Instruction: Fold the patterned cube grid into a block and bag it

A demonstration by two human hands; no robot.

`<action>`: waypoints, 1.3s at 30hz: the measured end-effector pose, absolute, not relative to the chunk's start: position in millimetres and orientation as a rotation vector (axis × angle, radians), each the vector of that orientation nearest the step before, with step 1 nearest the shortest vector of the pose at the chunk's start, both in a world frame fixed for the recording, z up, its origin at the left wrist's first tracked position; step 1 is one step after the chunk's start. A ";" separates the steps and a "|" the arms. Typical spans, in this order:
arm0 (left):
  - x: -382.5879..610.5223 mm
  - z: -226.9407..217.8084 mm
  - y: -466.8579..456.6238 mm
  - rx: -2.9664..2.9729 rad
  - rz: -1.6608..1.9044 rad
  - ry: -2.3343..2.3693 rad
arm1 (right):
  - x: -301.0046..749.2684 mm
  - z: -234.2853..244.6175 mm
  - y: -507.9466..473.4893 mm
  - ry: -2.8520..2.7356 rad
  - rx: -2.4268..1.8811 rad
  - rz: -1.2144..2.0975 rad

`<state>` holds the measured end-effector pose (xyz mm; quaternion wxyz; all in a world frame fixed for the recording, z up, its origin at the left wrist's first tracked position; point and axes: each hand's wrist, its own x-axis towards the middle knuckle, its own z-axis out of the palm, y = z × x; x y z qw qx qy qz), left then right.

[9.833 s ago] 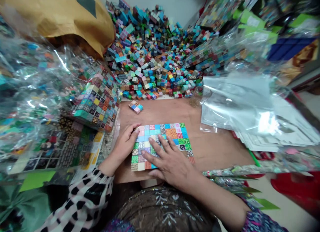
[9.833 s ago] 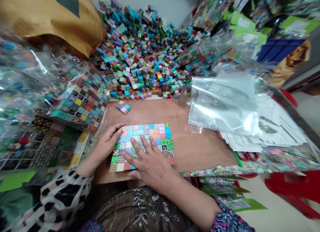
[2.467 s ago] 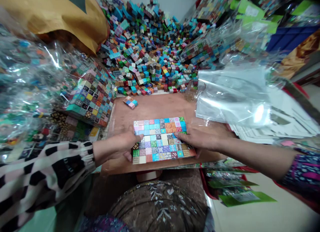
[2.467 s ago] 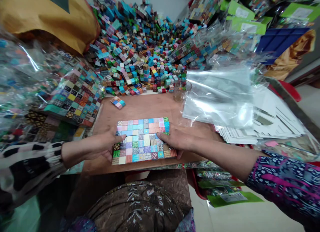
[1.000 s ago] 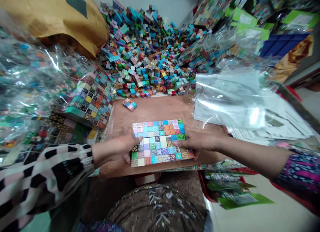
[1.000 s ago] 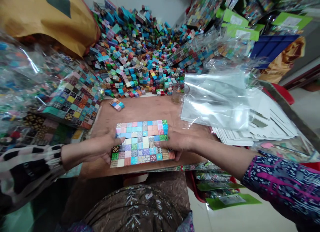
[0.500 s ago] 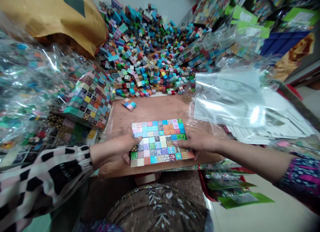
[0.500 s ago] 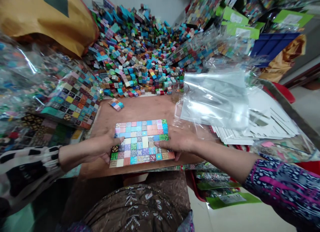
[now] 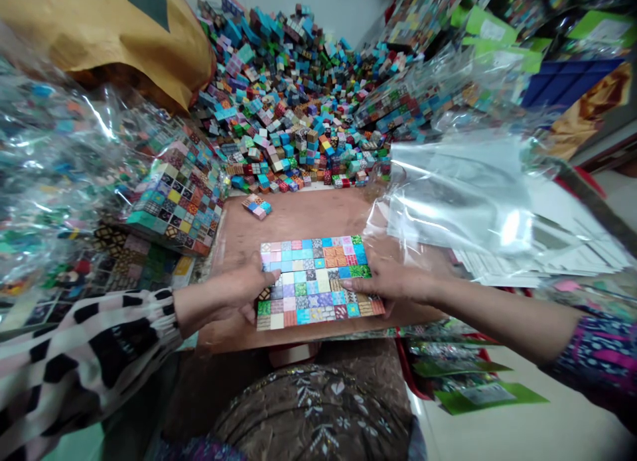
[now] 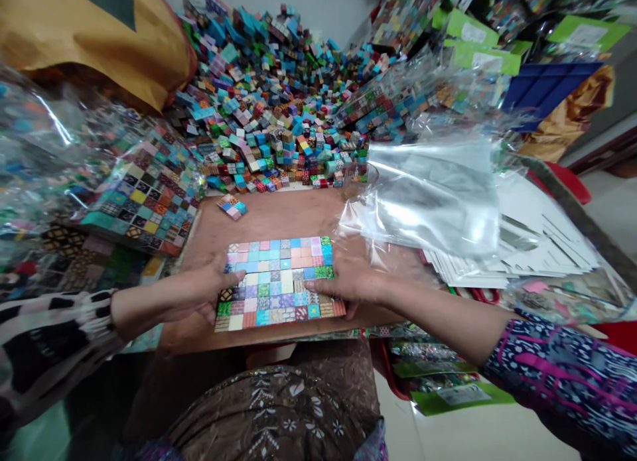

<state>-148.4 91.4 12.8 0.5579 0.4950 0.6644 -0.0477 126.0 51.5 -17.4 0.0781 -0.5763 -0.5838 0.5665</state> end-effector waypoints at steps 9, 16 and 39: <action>-147.4 11.9 93.7 1.215 -0.121 1.612 | 123.6 -20.0 50.8 -1.609 -1.776 1.762; -146.3 13.5 92.5 1.148 -0.108 1.580 | 120.7 -14.6 49.6 -1.547 -1.831 1.798; -146.5 17.5 93.8 1.180 -0.090 1.593 | 123.2 -19.3 47.7 -1.585 -1.733 1.784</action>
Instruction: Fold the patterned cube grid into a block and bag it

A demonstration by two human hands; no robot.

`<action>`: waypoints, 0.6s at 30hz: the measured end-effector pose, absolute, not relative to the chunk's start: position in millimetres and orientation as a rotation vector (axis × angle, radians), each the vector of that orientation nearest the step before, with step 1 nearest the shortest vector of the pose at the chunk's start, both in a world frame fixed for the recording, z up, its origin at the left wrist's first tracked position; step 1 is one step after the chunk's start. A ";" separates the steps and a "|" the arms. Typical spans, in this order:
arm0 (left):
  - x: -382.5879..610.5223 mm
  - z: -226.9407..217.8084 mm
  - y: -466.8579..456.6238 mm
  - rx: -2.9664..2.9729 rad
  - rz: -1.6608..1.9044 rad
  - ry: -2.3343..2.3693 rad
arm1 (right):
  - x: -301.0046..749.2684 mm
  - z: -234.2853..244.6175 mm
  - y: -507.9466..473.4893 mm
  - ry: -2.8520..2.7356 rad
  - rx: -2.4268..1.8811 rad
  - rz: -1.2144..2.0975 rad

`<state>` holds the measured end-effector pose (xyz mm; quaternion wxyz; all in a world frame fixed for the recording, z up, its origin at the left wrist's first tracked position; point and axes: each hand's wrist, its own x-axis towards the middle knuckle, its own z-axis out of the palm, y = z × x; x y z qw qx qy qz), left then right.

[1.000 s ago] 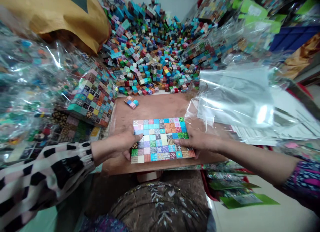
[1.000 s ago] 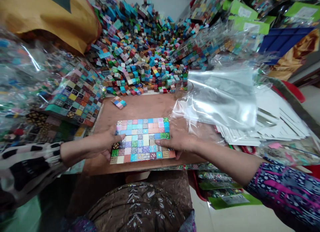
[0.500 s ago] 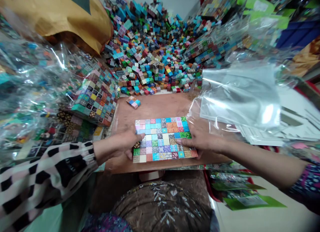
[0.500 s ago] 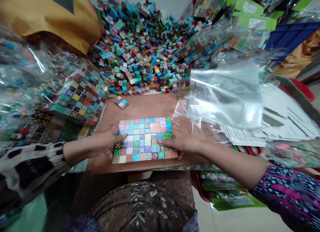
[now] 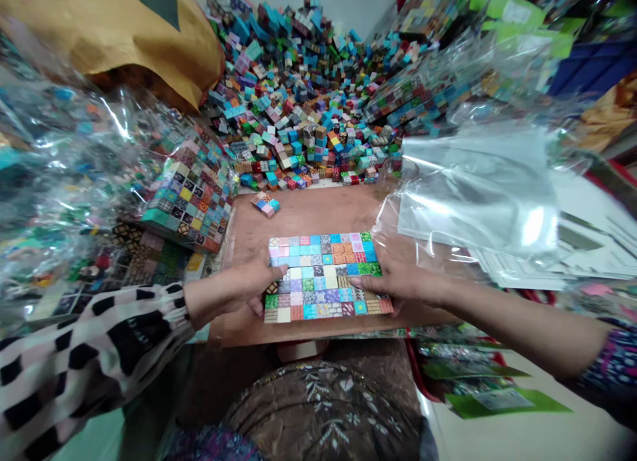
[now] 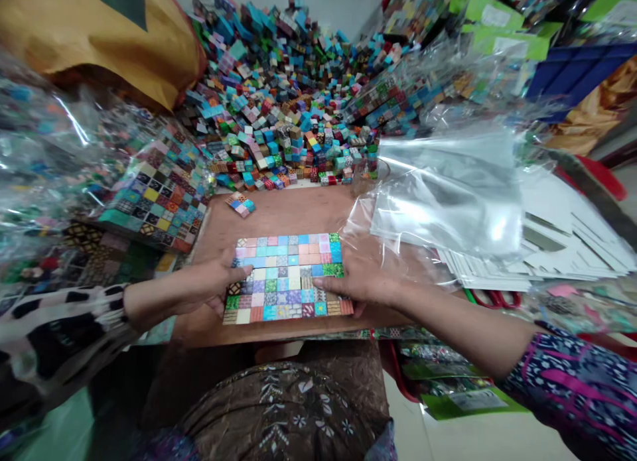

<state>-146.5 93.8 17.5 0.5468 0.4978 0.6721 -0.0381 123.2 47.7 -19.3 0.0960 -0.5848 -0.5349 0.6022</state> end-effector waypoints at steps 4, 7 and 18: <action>-146.9 20.4 94.5 1.159 -0.112 1.603 | 120.7 -19.3 48.2 -1.578 -1.719 1.792; -147.0 22.2 94.5 1.160 -0.124 1.610 | 118.9 -19.9 48.5 -1.596 -1.722 1.766; -149.1 20.1 95.0 1.223 -0.082 1.593 | 119.2 -21.5 49.4 -1.589 -1.745 1.717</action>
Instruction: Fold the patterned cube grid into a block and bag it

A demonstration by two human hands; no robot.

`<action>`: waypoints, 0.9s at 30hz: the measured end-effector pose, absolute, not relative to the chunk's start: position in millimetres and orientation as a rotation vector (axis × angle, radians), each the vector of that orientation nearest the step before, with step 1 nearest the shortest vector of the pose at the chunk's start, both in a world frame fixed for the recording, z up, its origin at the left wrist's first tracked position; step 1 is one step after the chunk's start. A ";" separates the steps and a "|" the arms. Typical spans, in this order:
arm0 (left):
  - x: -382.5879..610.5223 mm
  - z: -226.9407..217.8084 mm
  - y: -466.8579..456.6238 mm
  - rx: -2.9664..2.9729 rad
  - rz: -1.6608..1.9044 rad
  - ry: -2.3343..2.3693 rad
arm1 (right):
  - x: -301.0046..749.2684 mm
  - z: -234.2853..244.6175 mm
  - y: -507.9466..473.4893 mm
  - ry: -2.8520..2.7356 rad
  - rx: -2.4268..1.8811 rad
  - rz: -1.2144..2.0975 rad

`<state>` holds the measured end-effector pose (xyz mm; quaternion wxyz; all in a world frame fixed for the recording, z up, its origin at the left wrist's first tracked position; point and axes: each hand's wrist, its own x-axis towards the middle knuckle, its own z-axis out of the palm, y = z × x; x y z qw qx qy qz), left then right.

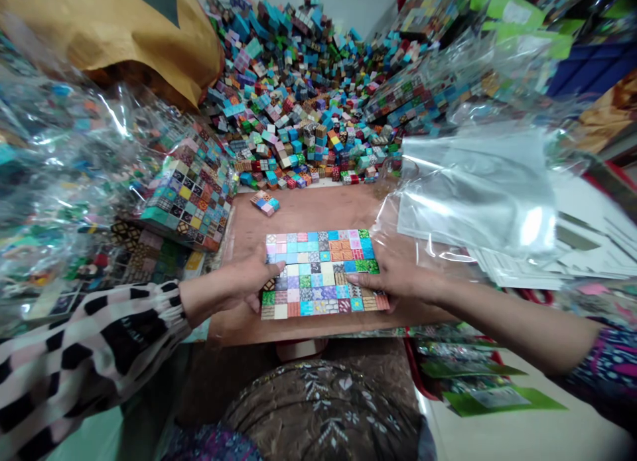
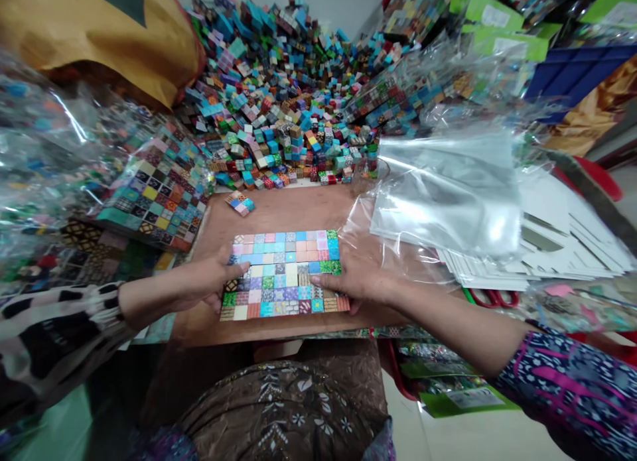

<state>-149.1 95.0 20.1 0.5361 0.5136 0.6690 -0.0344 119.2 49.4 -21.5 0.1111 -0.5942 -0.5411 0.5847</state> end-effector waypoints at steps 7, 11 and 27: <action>-149.9 21.8 96.0 1.195 -0.078 1.580 | 117.9 -19.9 51.4 -1.587 -1.691 1.726; -147.5 26.7 96.4 1.206 -0.063 1.606 | 117.5 -16.8 53.0 -1.611 -1.718 1.649; -144.3 31.0 111.6 1.297 0.042 1.657 | 119.3 -7.6 76.1 -1.865 -1.497 1.303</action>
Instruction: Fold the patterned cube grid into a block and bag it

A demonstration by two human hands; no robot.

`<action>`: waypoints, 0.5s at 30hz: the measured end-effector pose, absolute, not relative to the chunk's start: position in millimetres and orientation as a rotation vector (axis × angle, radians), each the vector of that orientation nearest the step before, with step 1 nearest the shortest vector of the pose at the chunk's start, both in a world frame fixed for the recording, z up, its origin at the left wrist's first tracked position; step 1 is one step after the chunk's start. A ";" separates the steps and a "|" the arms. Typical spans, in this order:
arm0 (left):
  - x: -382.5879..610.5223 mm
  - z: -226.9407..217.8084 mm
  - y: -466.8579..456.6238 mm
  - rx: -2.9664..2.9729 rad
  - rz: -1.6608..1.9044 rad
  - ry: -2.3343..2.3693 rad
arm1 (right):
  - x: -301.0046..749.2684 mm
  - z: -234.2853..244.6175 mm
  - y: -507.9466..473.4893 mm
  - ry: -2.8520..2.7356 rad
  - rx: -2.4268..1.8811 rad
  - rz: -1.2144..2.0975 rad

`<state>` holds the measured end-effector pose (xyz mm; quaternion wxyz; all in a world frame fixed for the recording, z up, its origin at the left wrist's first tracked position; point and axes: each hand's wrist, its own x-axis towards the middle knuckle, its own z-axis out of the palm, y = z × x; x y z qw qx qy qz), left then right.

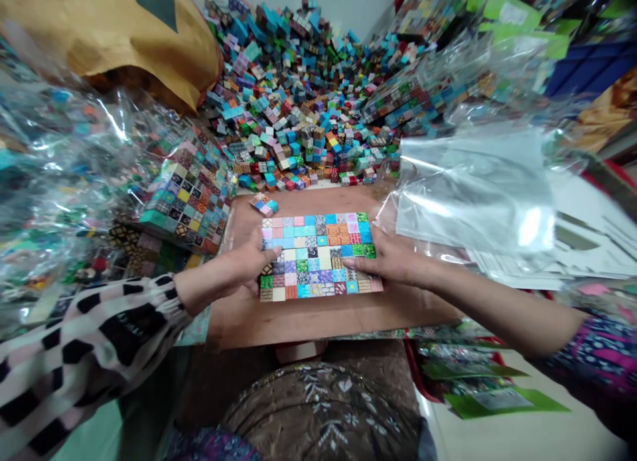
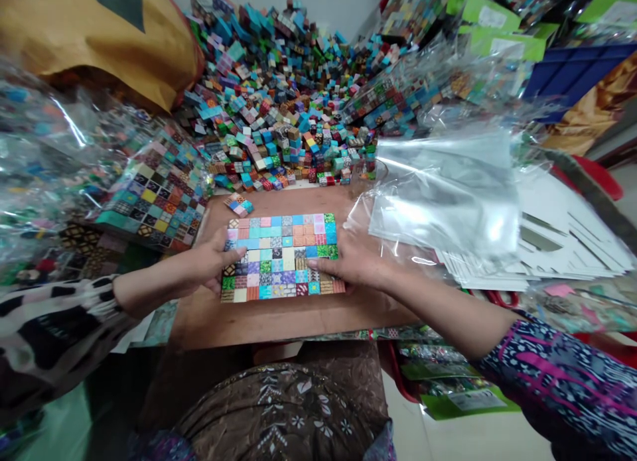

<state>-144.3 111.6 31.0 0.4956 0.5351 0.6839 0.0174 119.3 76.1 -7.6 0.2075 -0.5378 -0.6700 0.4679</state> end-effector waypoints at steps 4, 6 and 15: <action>-145.3 30.3 117.6 1.329 0.048 1.684 | 119.3 -10.0 80.8 -1.817 -1.518 1.380; -146.2 29.6 120.4 1.346 0.089 1.673 | 119.0 -10.1 83.7 -1.808 -1.523 1.367; -161.8 14.5 132.8 1.606 0.382 1.558 | 120.5 -25.5 97.4 -1.797 -1.527 1.132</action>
